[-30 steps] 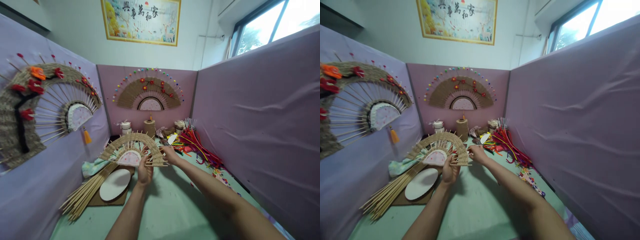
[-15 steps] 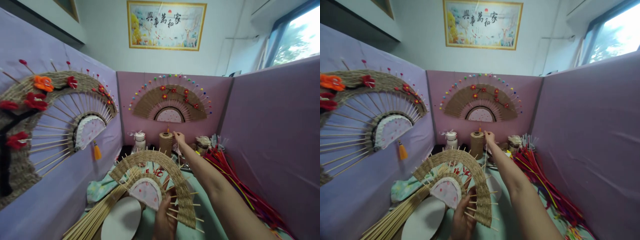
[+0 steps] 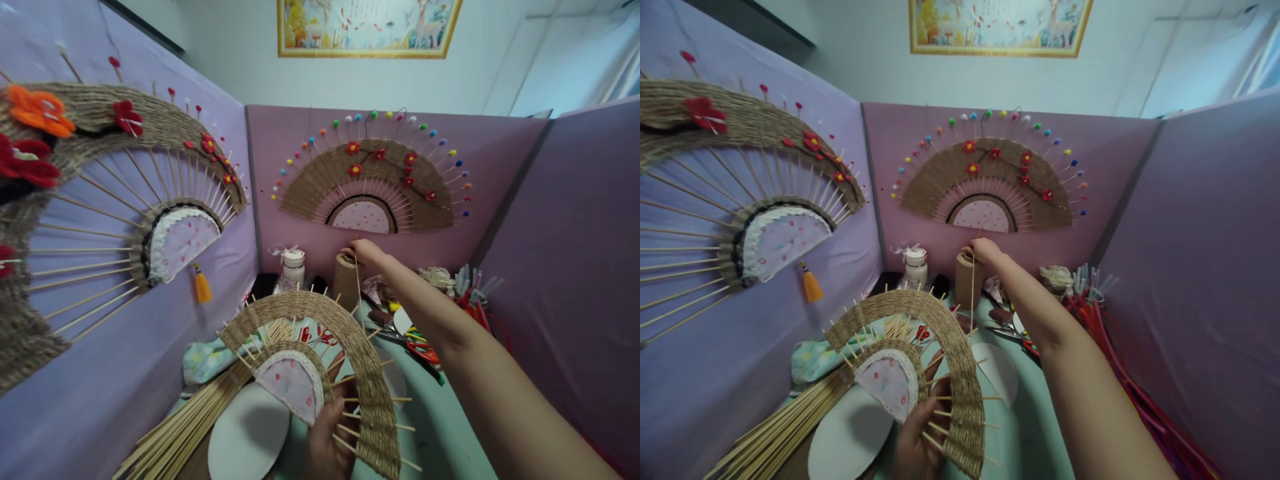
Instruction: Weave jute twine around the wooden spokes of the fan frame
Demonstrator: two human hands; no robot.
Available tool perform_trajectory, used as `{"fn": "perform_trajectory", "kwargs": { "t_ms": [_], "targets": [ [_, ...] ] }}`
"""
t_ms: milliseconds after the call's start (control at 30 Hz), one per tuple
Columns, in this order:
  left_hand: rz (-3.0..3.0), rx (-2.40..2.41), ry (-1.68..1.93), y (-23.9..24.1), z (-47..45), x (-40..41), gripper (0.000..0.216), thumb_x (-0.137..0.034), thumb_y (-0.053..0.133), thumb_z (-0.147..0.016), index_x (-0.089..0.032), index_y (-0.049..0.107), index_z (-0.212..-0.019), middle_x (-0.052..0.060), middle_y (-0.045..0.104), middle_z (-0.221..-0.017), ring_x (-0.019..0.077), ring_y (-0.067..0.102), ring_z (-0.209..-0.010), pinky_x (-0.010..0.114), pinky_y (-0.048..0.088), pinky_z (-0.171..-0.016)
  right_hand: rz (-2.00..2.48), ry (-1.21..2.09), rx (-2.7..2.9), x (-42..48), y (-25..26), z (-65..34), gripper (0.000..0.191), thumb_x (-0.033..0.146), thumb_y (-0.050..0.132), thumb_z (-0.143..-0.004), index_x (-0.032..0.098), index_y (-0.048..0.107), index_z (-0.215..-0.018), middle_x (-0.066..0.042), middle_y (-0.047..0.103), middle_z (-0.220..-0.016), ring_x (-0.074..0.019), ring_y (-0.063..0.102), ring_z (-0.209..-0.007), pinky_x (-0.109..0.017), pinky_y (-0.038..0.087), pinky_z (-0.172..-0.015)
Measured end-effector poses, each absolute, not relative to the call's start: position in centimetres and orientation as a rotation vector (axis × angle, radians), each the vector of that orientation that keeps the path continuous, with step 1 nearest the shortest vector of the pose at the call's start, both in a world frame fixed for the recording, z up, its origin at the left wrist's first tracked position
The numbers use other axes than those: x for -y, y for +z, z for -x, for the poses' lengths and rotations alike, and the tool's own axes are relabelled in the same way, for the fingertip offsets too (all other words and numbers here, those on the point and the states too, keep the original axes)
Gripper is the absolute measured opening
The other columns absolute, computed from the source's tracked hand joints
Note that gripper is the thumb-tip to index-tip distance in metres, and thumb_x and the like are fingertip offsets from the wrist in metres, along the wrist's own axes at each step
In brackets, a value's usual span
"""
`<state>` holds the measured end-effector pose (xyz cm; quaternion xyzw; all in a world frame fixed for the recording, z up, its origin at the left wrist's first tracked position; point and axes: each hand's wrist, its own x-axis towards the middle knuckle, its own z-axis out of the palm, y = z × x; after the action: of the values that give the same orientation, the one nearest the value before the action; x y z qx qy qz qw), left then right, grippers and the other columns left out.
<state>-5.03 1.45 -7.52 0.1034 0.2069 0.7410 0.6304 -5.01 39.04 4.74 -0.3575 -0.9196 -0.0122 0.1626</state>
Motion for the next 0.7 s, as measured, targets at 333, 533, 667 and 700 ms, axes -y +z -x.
{"fn": "perform_trajectory", "kwargs": {
  "t_ms": [333,533,667,700],
  "targets": [
    [-0.236,-0.513,1.721,-7.6,5.1,-1.5,0.029,-0.03,0.071,-0.068,-0.019,0.074,-0.095,0.01,0.072,-0.083,0.024,0.067,-0.087,0.032,0.05,-0.079,0.507,0.371,2.648,-32.0,5.7,8.4,0.028,0.037,0.054,-0.086,0.015,0.067,-0.076,-0.006,0.069,-0.081,-0.0167,0.058,-0.075,-0.024,0.039,-0.071],
    [-0.25,-0.527,1.687,-7.0,4.8,-1.2,0.028,-0.03,0.068,-0.07,-0.014,0.074,-0.092,0.012,0.072,-0.081,0.0258,0.067,-0.086,0.034,0.05,-0.079,0.321,1.354,2.541,-25.0,4.7,0.2,0.038,0.047,0.05,-0.085,0.015,0.068,-0.094,-0.005,0.069,-0.082,-0.0139,0.061,-0.07,-0.023,0.046,-0.063],
    [-0.264,-0.548,1.687,-6.1,5.0,-1.1,0.026,-0.029,0.069,-0.068,-0.012,0.074,-0.087,0.012,0.072,-0.078,0.0266,0.067,-0.084,0.035,0.051,-0.078,0.638,1.806,2.898,-24.5,3.2,-7.4,0.042,0.03,0.079,-0.055,0.013,0.07,-0.092,-0.005,0.07,-0.08,-0.0138,0.062,-0.063,-0.023,0.048,-0.056],
    [-0.272,-0.553,1.691,-6.0,5.0,-1.1,0.025,-0.029,0.069,-0.068,-0.012,0.074,-0.086,0.012,0.072,-0.079,0.0263,0.067,-0.084,0.034,0.051,-0.077,0.762,1.743,2.939,-24.9,3.0,-8.9,0.043,0.022,0.081,-0.048,0.013,0.072,-0.088,-0.004,0.07,-0.077,-0.0141,0.062,-0.063,-0.022,0.047,-0.057]
  ]
}}
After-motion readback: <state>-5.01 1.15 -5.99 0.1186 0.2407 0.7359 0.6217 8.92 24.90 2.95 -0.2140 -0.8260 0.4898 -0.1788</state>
